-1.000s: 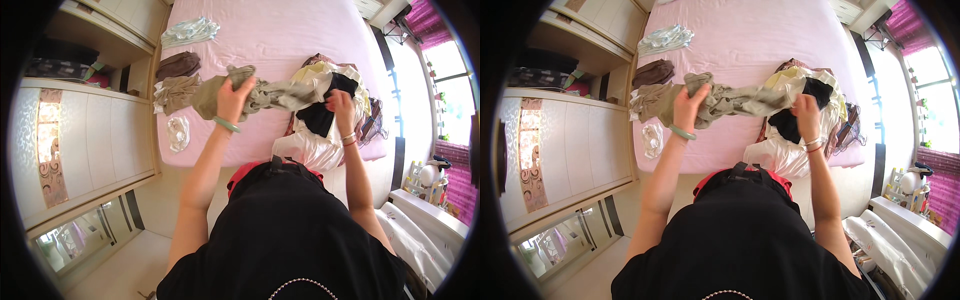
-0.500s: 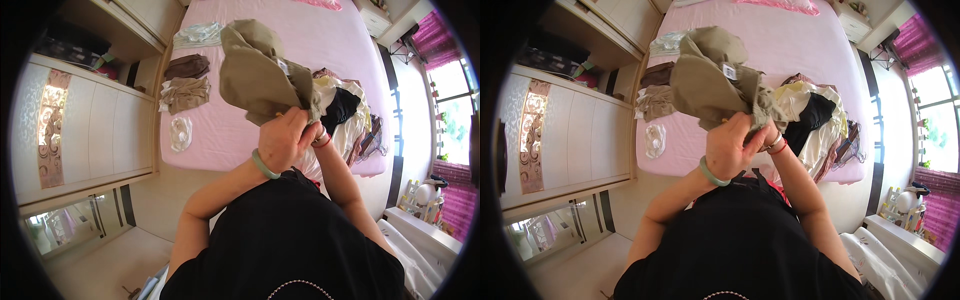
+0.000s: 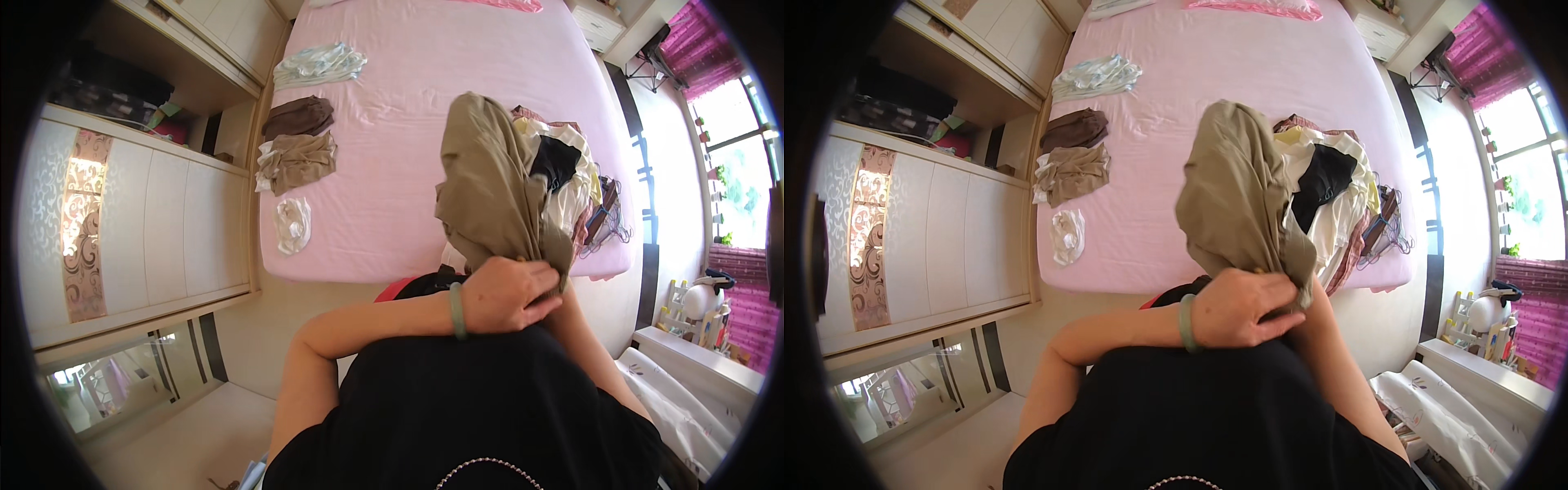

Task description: The person removes several garments from hangers and places the empty hangers on the bed. They then fold a pair of khaki shorts and a black t-shirt by hand, smoothing the fabric and stacking the folded items on the bed.

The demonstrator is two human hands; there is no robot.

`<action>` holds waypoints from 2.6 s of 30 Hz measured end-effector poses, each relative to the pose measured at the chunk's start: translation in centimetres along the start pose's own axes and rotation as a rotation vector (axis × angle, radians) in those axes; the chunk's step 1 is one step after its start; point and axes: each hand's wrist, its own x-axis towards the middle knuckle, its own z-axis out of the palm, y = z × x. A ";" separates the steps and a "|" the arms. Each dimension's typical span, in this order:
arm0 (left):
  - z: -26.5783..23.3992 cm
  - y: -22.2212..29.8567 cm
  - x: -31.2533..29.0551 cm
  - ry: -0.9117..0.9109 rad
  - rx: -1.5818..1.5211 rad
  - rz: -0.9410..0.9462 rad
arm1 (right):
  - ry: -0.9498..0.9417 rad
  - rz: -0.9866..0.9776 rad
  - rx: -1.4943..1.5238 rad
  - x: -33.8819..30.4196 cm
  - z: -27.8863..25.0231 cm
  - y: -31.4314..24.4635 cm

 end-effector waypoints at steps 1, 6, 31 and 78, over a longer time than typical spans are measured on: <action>0.2 0.1 -0.2 -0.063 -0.056 0.006 | -0.001 0.011 0.002 0.0 0.2 0.2; -3.7 -0.5 1.1 0.166 0.168 -0.023 | 0.060 -0.025 0.014 0.3 0.4 -0.3; -9.4 -9.9 2.3 0.334 -0.295 -0.537 | -0.118 0.093 0.114 -0.9 -2.4 2.3; -18.7 -7.2 3.1 0.287 0.034 -0.446 | 0.112 -0.510 -1.174 6.2 10.0 -7.8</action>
